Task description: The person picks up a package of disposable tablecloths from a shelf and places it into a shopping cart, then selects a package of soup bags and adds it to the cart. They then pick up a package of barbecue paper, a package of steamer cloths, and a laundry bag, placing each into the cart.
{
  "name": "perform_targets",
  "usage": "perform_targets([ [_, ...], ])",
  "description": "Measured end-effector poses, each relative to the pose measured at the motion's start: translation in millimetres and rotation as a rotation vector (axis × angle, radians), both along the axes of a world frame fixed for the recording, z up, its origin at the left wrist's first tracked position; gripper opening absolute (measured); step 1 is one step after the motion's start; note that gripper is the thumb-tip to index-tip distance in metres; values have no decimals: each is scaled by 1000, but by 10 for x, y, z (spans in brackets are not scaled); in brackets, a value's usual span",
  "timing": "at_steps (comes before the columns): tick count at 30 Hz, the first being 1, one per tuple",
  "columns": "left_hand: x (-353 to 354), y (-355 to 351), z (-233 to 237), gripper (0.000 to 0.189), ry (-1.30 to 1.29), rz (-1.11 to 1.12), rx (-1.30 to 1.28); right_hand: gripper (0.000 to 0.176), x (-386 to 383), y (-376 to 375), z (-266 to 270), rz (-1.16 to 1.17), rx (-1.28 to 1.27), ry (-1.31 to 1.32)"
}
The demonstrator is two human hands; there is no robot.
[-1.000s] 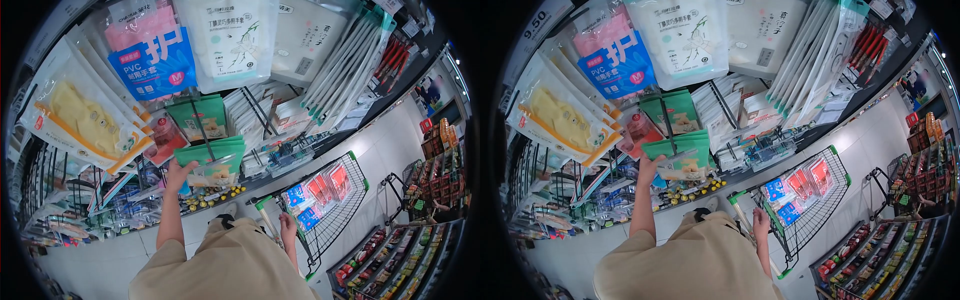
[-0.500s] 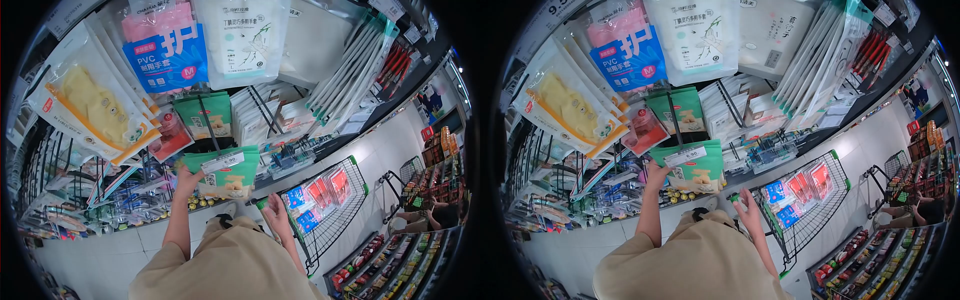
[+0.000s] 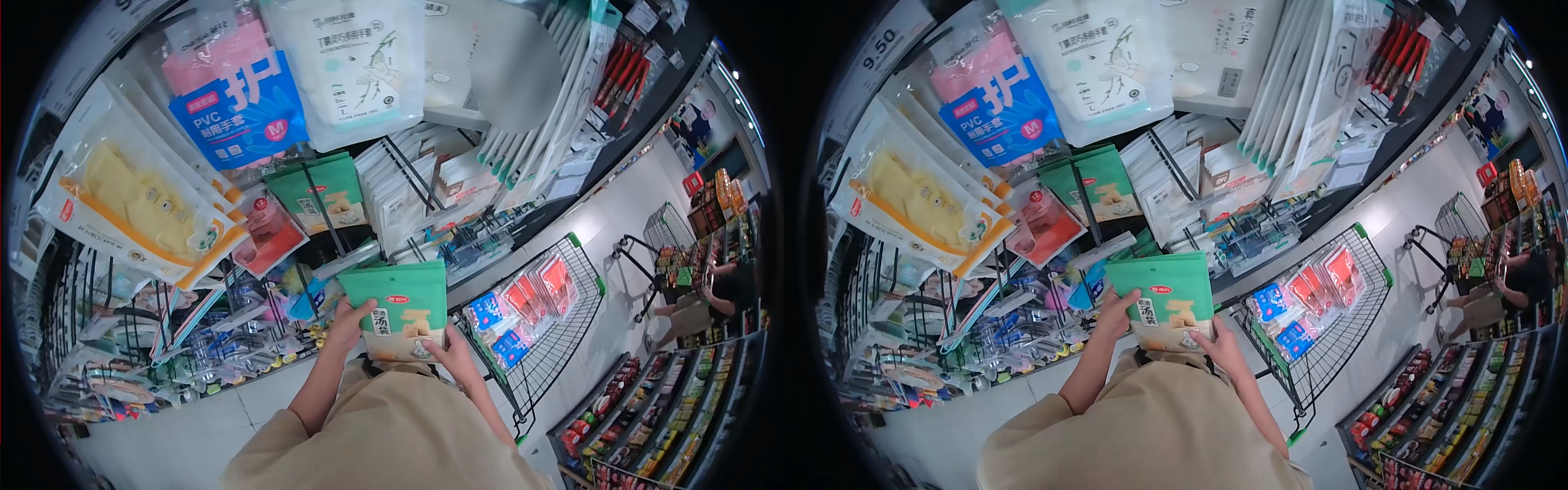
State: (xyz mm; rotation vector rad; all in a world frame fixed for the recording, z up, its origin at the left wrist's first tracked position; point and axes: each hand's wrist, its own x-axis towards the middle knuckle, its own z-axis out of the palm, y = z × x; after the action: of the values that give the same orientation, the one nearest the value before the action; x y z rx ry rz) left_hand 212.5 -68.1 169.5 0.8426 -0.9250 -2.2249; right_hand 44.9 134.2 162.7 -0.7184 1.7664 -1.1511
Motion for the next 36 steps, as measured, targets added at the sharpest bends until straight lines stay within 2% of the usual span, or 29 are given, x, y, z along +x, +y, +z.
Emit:
perform_targets([
  [2, -77, 10, -104, 30, -14, -18, 24, 49, 21, 70, -15, -24, 2, -17],
  [5, -238, 34, -131, 30, -28, -46, 44, 45, 52, 163, -17, -110, -164, -172],
  [11, -581, 117, -124, 37, -137, -193, 61, 48, 13, 438, -63, -225, -238, -388],
  [15, -857, 290, -82, 44, -148, -450, -19, 43, -28, 675, -145, -422, -364, -424],
  [19, -1005, 608, -353, 40, -260, -713, -30, 43, -96, 928, -155, -610, -346, -446],
  [23, -1192, 916, -480, 38, -260, -735, 23, 42, -193, 1148, -142, -678, -239, -314],
  [27, -1481, 1057, -530, 40, -290, -806, 23, 44, -236, 1324, -299, -789, -246, -383],
  [30, -1750, 1145, -631, 40, -299, -902, -82, 44, -337, 1486, -377, -870, -262, -393],
  [32, -1893, 1143, -908, 45, -382, -866, -593, 45, -469, 1610, -404, -956, -274, -369],
  [33, -1997, 1212, -760, 48, -505, -837, -836, 46, -548, 1685, -504, -993, -233, -275],
  [34, -2062, 1158, -845, 51, -541, -806, -1287, 46, -646, 1762, -652, -996, -227, -287],
  [36, -2145, 1114, -1001, 48, -600, -728, -1579, 43, -861, 1907, -939, -1107, -200, -182],
])
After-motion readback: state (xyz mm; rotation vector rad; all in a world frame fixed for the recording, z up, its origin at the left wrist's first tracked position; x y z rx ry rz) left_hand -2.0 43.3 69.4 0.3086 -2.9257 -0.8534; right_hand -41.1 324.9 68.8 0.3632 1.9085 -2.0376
